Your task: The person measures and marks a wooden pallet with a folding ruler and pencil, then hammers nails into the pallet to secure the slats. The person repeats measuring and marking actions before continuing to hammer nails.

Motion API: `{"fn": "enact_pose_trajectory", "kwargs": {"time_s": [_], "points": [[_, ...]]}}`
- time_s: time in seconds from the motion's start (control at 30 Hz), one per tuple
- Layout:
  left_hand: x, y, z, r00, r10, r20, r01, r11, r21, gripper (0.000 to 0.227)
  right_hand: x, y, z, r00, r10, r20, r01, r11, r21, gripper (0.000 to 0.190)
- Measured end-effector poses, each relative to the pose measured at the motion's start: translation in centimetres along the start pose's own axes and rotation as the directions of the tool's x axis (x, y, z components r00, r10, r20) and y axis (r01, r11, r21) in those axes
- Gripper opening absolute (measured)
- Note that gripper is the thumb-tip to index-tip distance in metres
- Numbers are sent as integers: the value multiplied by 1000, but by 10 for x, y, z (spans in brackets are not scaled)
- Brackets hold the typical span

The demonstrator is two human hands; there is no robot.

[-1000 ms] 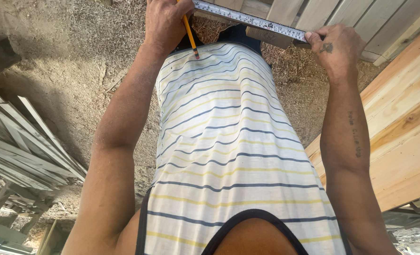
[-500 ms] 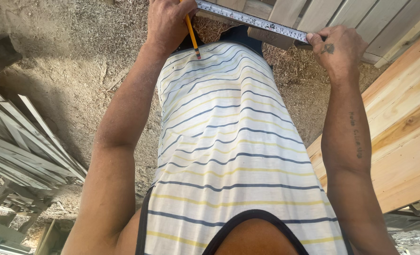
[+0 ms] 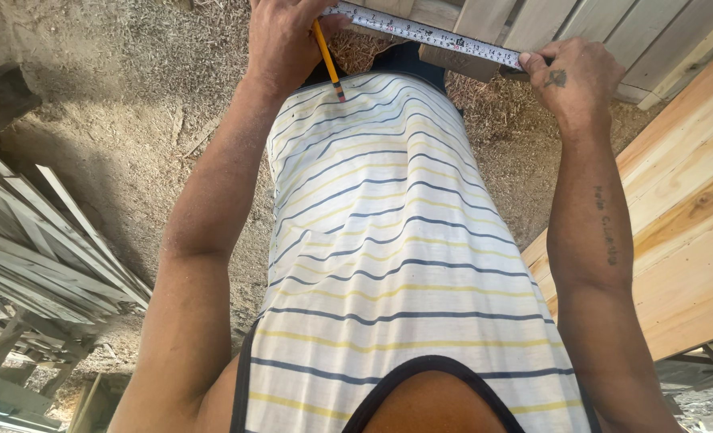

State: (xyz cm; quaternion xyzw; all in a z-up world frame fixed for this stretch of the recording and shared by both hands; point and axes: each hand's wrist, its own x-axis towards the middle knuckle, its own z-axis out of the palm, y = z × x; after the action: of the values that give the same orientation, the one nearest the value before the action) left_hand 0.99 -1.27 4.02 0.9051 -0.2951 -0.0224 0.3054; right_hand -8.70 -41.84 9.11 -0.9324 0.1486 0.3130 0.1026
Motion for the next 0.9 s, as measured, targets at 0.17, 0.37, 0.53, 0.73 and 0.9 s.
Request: {"fn": "enact_pose_trajectory", "kwargs": {"time_s": [0.17, 0.37, 0.53, 0.73, 0.9], "points": [[11, 19, 7, 985, -171, 13, 165, 926, -341, 29, -1, 1, -1, 1000, 13, 16, -13, 999, -33, 22], [21, 31, 31, 927, -295, 232, 369, 609, -702, 52, 2, 2, 0, 996, -79, -46, 76, 995, -62, 21], [21, 30, 40, 958, -249, 141, 277, 684, -674, 45, 1, 5, 5, 1000, -5, 5, 5, 999, -50, 20], [27, 28, 53, 892, -366, 265, 452, 712, -537, 23, 3, 5, 6, 1000, 14, 7, -14, 999, -43, 22], [23, 22, 63, 925, -284, 251, 379, 678, -630, 14, 2, 5, 5, 1000, -11, -6, 11, 1000, -20, 21]]}}
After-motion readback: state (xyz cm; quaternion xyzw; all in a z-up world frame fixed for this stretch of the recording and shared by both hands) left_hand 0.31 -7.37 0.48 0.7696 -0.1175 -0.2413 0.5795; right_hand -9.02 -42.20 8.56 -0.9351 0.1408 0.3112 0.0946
